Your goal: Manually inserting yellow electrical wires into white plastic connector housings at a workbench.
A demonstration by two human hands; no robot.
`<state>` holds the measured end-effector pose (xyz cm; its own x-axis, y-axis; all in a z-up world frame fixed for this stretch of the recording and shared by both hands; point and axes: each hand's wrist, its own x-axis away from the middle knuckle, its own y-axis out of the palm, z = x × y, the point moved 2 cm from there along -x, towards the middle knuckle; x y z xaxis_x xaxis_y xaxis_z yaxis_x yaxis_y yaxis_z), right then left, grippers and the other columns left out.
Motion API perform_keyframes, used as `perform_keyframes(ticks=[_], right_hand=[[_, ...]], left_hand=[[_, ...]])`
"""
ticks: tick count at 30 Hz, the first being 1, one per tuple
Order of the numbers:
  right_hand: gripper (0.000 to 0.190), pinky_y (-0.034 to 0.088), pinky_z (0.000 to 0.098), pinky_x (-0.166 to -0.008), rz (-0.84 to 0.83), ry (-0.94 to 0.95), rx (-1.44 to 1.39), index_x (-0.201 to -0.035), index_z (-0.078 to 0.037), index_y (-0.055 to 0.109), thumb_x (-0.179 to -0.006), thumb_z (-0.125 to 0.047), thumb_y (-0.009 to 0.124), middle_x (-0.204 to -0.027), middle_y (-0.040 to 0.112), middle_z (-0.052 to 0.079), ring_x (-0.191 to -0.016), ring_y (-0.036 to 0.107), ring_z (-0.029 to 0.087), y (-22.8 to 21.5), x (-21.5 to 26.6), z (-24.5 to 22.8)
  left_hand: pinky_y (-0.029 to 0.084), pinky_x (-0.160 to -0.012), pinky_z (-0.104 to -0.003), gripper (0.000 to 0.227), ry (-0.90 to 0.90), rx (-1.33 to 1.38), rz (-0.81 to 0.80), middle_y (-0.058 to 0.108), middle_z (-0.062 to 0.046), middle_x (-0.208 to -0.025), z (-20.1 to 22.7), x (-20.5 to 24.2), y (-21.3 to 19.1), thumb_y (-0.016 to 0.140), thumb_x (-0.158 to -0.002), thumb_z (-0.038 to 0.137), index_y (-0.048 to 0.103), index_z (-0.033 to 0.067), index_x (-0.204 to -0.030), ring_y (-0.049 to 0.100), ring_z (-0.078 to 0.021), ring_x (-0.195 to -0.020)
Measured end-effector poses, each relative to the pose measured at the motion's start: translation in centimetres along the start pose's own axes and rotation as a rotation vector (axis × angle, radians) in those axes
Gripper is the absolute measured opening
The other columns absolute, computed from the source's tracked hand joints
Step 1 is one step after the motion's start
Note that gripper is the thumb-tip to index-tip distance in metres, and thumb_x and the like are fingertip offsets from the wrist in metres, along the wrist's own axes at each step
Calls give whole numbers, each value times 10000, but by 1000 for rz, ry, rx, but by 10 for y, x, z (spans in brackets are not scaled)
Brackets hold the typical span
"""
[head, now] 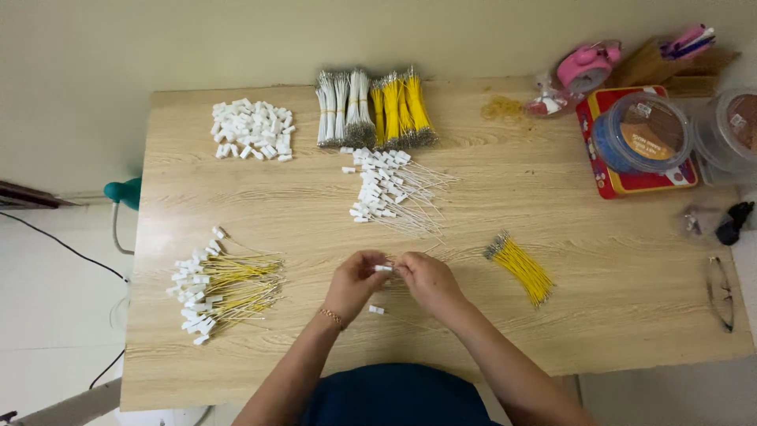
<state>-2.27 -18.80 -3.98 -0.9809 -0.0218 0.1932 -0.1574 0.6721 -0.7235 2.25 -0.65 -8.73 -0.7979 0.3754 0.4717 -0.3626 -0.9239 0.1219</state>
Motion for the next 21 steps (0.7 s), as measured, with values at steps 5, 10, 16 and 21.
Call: perform_keyframes(ticks=[5,10,16,21], right_hand=[[87,549,451,-784,32,-53,77,-934,-109,714,-935,-166,648,-846,701,123,-890,698,368,37,-12,35],[110,524,432,-816,134,40,134,-898,-121,741,-946,-167,653,-810,671,90,-882,668,344,2,-6,49],[112,520,443,-823,574,303,213,-1003,-133,725,-909,-185,693,-892,663,156,-928,636,368,-64,28,137],[363,526,518,-936,262,644,511,-1268,-234,662,-934,-374,683,-1185,661,56,-1161,636,351,-62,45,216]], left_hand=[[623,-827,-407,390,220,-715,248,672,-63,-1181,19,-59,-24,803,-875,242,716,226,-1254,729,-285,-986],[602,-828,-446,440,607,-1099,311,636,-79,-1164,28,-107,-28,768,-825,135,712,234,-1251,704,-343,-982],[601,-821,-327,282,724,-1453,318,703,54,-1070,19,-124,-29,782,-825,268,755,366,-1088,720,-199,-993],[590,-784,-337,232,686,-1440,304,695,80,-982,16,-127,-35,801,-821,309,764,386,-1036,718,-180,-926]])
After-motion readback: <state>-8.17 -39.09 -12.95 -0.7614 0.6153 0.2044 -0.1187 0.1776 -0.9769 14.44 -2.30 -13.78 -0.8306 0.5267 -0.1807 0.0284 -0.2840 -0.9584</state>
